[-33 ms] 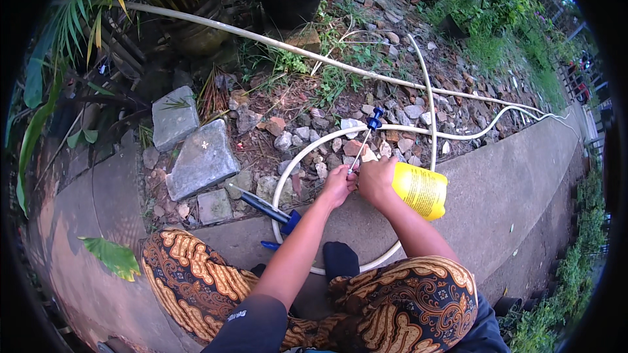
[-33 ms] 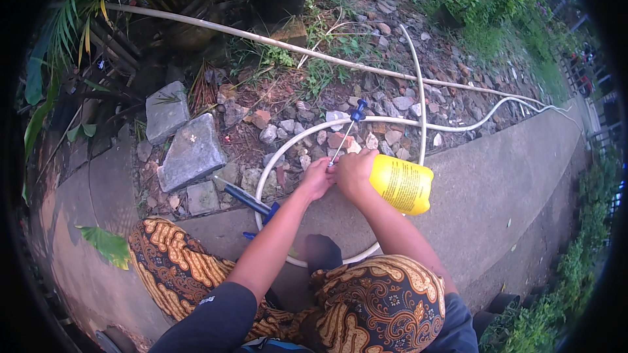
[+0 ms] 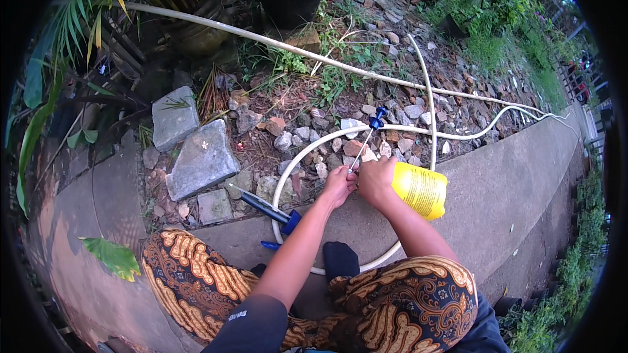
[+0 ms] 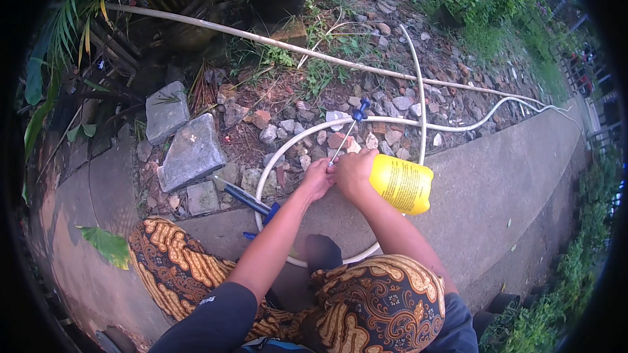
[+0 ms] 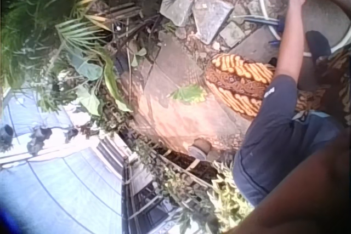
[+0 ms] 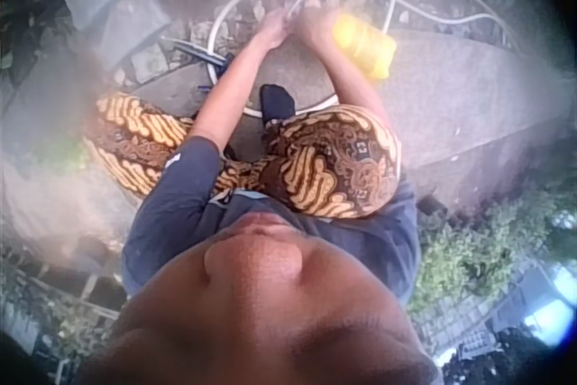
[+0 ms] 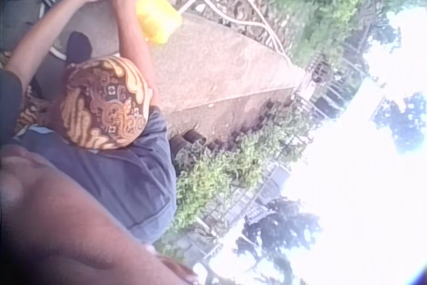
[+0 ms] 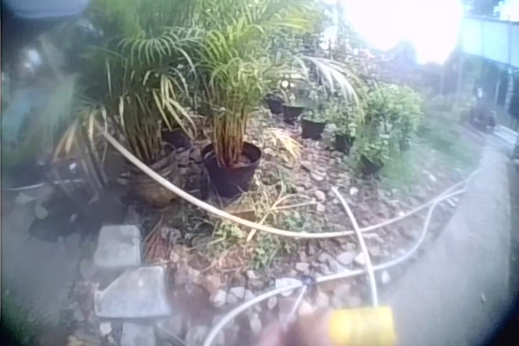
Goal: The person assembles a manual garden sprayer by attaching a blue pump head to a yellow container, inserting the pump rod, and connecting a hose. They then attach a metal spray wand to the pump head and test the assembly by pumping water onto nearby plants.
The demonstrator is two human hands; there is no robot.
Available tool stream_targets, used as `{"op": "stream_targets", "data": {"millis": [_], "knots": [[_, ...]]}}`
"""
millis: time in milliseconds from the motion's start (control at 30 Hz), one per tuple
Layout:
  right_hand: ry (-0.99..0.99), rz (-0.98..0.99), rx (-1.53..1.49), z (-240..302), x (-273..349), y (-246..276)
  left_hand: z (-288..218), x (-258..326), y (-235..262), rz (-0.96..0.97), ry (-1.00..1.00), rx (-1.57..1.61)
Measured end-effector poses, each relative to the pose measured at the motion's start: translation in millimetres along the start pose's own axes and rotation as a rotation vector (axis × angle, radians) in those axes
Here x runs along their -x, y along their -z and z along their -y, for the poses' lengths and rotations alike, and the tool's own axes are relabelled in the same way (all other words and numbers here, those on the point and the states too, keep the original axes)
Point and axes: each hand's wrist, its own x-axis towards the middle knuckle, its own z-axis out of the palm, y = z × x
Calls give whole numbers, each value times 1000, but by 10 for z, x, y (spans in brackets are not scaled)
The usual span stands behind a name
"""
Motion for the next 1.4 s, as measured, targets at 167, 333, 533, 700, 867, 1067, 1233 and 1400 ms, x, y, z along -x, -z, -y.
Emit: {"op": "stream_targets", "data": {"millis": [167, 333, 533, 700, 867, 1067, 1233, 1400], "knots": [[56, 16, -28, -24, 4, 110, -49, 54, -120, 75, 7, -70], [-10, 1, -19, 6, -13, 49, -50, 114, -174, 109, 29, -76], [-36, 51, 64, 39, -53, -7, 0, 61, -59, 40, 18, -108], [-27, 116, 73, 91, -6, 32, 60, -13, -5, -28, -21, -259], [-22, 101, 95, 95, 27, 100, 86, -25, 12, -48, -25, -115], [-21, 24, 187, 216, 16, 65, 95, 16, -3, -25, 11, -63], [-51, -16, 334, 321, -15, -14, 111, 99, -135, 17, 51, -119], [-18, -31, 374, 334, 28, -71, 70, 28, -168, -167, 93, -224]]}}
